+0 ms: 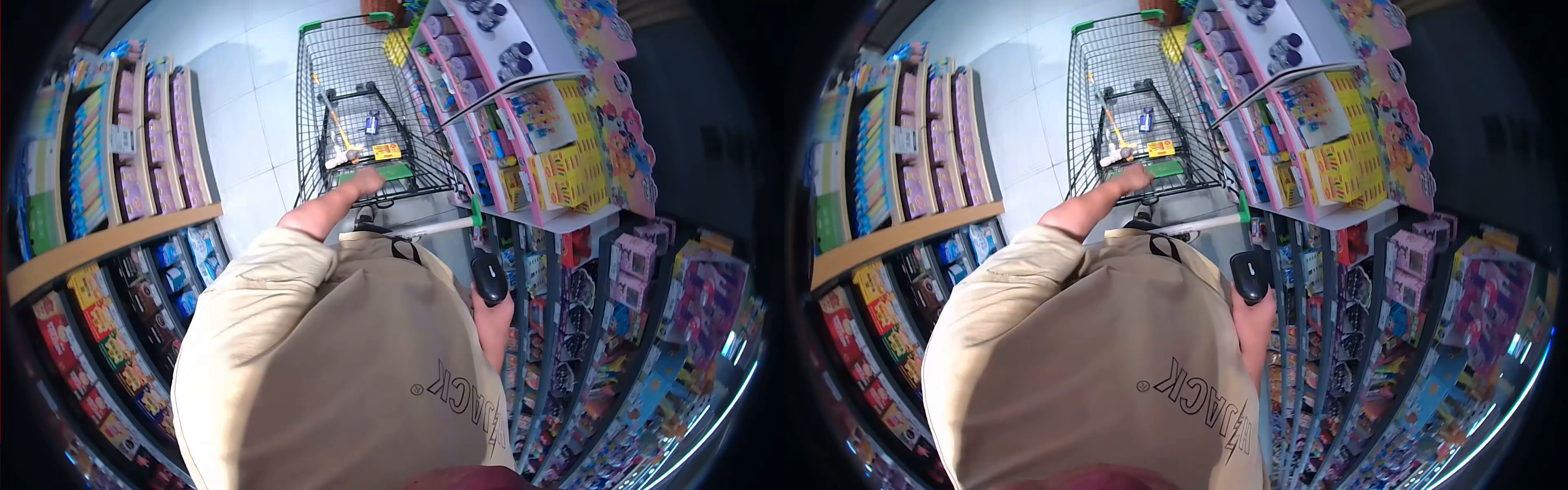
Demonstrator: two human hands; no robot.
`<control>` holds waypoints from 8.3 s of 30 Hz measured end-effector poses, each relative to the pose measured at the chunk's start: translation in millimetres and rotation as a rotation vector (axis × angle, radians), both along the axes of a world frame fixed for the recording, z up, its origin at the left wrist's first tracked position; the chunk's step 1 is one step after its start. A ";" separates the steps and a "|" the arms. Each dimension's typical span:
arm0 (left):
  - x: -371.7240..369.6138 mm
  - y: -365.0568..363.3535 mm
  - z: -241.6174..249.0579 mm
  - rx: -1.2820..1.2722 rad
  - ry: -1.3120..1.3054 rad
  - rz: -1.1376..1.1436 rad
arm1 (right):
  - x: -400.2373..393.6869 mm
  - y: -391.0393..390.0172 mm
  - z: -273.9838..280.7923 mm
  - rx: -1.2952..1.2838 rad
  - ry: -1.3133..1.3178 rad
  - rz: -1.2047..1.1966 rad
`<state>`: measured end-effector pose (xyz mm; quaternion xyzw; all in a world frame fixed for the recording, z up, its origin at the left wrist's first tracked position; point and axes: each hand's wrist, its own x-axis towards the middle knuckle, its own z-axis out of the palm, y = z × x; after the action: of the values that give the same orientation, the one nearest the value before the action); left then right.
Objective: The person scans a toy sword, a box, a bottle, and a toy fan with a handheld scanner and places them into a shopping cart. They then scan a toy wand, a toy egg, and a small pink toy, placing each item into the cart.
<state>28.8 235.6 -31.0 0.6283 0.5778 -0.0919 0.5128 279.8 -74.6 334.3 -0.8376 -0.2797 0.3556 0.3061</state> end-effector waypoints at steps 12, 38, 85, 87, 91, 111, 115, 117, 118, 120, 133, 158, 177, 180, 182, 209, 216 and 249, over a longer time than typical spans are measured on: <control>-21.0 -37.8 61.8 0.076 -0.150 -0.106 | -7.1 -45.7 29.5 0.006 -0.005 -0.189; 192.1 -183.1 157.1 0.946 -0.318 -0.317 | 206.4 -294.4 -14.8 0.388 -0.109 -0.374; 462.4 -380.5 415.7 1.004 -1.122 -0.617 | 265.9 -397.9 10.8 0.578 -0.079 -0.487; 439.7 -379.7 406.4 1.061 -1.167 -0.592 | 265.1 -387.1 29.3 0.628 0.048 -0.475; 391.6 -372.7 376.7 1.091 -1.066 -0.566 | 258.1 -358.6 53.4 0.701 0.003 -0.361; 106.8 -212.4 86.9 0.581 -0.330 0.910 | 186.2 -265.9 18.9 0.176 0.051 -0.335; 66.5 -171.1 35.0 -0.024 -0.354 1.562 | 160.1 -254.7 19.0 0.150 0.050 -0.263; 60.6 -163.2 46.1 -0.080 -0.256 1.318 | 149.1 -254.8 13.6 0.130 -0.038 -0.199; 58.3 -158.3 54.8 -0.103 -0.213 1.195 | 143.6 -255.5 10.1 0.124 -0.058 -0.188; 48.8 -143.1 16.8 -0.194 -0.288 1.223 | 131.5 -255.8 8.6 0.119 -0.086 -0.173; 63.2 -116.5 -86.2 -0.410 -0.495 0.954 | 70.4 -271.4 20.5 -0.117 -0.207 -0.335; 330.3 -217.3 349.4 0.858 -0.978 -0.290 | 128.9 -275.5 35.5 0.301 -0.112 -0.321; 618.8 -332.6 581.6 1.378 -1.342 0.002 | 316.6 -345.8 15.0 0.500 -0.093 -0.260; 621.1 -336.9 582.7 1.410 -1.521 0.058 | 328.4 -350.2 4.0 0.497 -0.075 -0.233; 619.6 -342.0 580.5 1.333 -1.781 0.147 | 334.3 -352.2 -0.6 0.515 -0.074 -0.207; 340.0 -367.7 379.1 -0.358 -1.529 0.393 | 280.8 -272.2 28.2 0.534 0.165 0.488; 296.6 -352.3 378.3 -0.127 -1.529 0.443 | 225.4 -240.9 35.7 0.460 0.176 0.512; 27.5 -165.8 23.8 0.151 0.222 -0.381 | 62.8 -246.2 33.2 0.174 -0.118 -0.112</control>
<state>56.3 69.8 -7.2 0.7487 0.5068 -0.2121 0.3709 342.6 -320.8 367.5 -0.8416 -0.2796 0.2625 0.3802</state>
